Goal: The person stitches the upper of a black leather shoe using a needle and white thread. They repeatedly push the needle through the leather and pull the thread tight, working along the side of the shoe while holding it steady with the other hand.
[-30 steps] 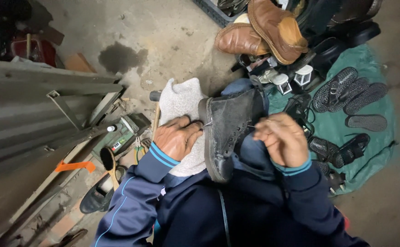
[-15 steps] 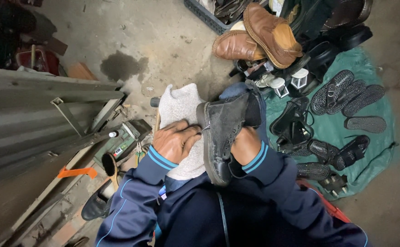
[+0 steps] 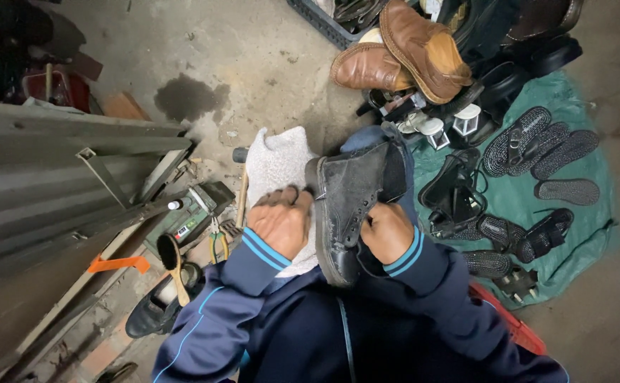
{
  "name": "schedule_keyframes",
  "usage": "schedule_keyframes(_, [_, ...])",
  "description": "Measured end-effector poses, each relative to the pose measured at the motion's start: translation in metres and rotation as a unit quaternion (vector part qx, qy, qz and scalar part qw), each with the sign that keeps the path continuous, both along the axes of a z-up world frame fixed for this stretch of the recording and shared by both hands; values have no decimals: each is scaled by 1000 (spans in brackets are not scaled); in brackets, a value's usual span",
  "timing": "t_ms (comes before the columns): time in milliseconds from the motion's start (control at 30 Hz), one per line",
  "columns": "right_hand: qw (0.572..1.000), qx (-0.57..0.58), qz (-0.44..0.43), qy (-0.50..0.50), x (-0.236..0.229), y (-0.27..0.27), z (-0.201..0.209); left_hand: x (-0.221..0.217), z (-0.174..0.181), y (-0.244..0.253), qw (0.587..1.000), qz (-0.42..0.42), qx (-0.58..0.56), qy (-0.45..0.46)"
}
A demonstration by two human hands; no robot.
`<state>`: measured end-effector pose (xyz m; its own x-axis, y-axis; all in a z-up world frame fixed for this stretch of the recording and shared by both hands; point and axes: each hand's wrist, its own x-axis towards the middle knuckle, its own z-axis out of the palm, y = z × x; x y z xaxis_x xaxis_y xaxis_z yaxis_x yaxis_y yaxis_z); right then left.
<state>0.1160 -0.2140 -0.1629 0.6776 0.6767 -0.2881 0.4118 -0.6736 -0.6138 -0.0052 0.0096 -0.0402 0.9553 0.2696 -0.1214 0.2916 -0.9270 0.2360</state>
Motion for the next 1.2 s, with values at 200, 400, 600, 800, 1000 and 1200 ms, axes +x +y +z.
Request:
schedule_keyframes(200, [991, 76, -42, 106, 4, 17, 57, 11, 36, 5, 991, 31, -36, 128])
schedule_keyframes(400, [988, 86, -32, 123, 11, 20, 73, -27, 97, 56, 925, 228, -20, 303])
schedule_keyframes(600, [989, 132, 15, -64, 11, 27, 141, -42, 82, 45, 944, 224, -108, 219])
schedule_keyframes(800, [980, 138, -59, -130, 42, -35, 137, -46, 31, 36, 936, 252, -209, 131])
schedule_keyframes(1000, [801, 479, -184, 308, 26, -17, 143, -43, 35, 35, 942, 234, -217, 106])
schedule_keyframes(1200, [742, 495, -265, 365, 20, -2, 109, -55, 24, 34, 946, 247, -210, 22])
